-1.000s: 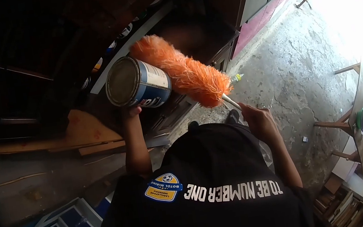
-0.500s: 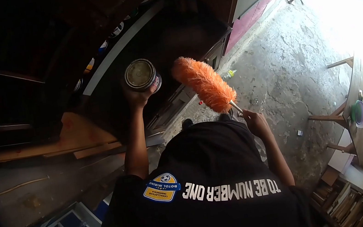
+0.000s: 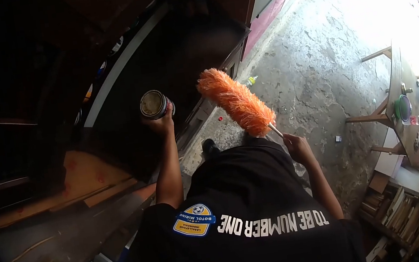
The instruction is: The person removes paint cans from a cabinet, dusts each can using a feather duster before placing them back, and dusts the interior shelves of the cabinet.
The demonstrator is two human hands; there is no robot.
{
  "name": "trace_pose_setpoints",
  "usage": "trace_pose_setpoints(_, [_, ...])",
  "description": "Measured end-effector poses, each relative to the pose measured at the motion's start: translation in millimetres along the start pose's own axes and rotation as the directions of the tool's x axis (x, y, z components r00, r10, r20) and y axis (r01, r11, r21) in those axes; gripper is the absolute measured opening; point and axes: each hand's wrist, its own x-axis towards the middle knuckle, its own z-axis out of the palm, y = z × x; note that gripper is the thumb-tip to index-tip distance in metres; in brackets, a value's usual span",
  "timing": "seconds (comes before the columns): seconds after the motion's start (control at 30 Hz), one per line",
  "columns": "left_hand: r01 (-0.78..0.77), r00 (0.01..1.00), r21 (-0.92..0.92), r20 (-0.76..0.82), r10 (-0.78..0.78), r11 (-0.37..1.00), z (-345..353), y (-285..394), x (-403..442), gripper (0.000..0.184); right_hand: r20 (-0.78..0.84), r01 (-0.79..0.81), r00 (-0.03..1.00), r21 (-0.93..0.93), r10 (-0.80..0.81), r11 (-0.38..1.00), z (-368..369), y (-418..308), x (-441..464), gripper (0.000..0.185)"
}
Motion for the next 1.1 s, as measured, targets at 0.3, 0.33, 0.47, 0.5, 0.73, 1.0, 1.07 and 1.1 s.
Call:
trace_pose_setpoints(0.3, [0.125, 0.99, 0.17, 0.047, -0.135, 0.977, 8.7, -6.0, -43.9, 0.137, 0.068, -0.109, 0.991, -0.04, 0.111, 0.993, 0.4, -5.6, 6.2, 0.03])
trace_pose_setpoints(0.33, [0.064, 0.99, 0.221, 0.112, -0.09, 0.973, 4.1, -10.5, -46.3, 0.132, 0.071, -0.104, 0.992, -0.027, 0.105, 0.994, 1.7, -2.0, 8.7, 0.031])
trace_pose_setpoints(0.47, [0.079, 0.95, 0.092, 0.295, -0.103, 0.993, -25.8, -27.0, -43.4, 0.118, 0.057, -0.07, 0.996, 0.005, 0.069, 0.998, 3.4, 2.9, 15.6, 0.032])
trace_pose_setpoints(0.5, [0.171, 0.916, -0.033, 0.372, -0.147, 0.985, -33.7, -41.4, -36.5, 0.116, 0.058, -0.07, 0.996, 0.01, 0.069, 0.998, 3.6, 6.0, 17.5, 0.032])
trace_pose_setpoints(0.73, [-0.099, 0.652, -0.091, 0.747, 0.134, 0.991, -57.2, -36.8, 82.6, 0.115, 0.049, -0.035, 0.998, 0.046, 0.033, 0.998, 2.0, 9.6, 17.5, 0.03])
trace_pose_setpoints(1.0, [0.08, 0.823, -0.136, 0.568, 0.011, 0.987, -23.9, -1.1, 14.8, 0.114, 0.016, -0.083, 0.997, 0.092, 0.082, 0.992, 12.8, 20.3, 14.8, 0.031])
trace_pose_setpoints(1.07, [0.136, 0.982, 0.127, 0.111, -0.15, 0.982, 9.4, 5.9, -23.9, 0.119, 0.029, -0.108, 0.994, 0.113, 0.106, 0.988, 16.1, 16.8, 14.4, 0.031])
trace_pose_setpoints(1.1, [0.124, 0.991, 0.191, 0.017, -0.129, 0.974, 27.3, 2.7, -37.3, 0.129, 0.022, -0.095, 0.995, 0.12, 0.093, 0.988, 16.5, 12.4, 15.0, 0.031])
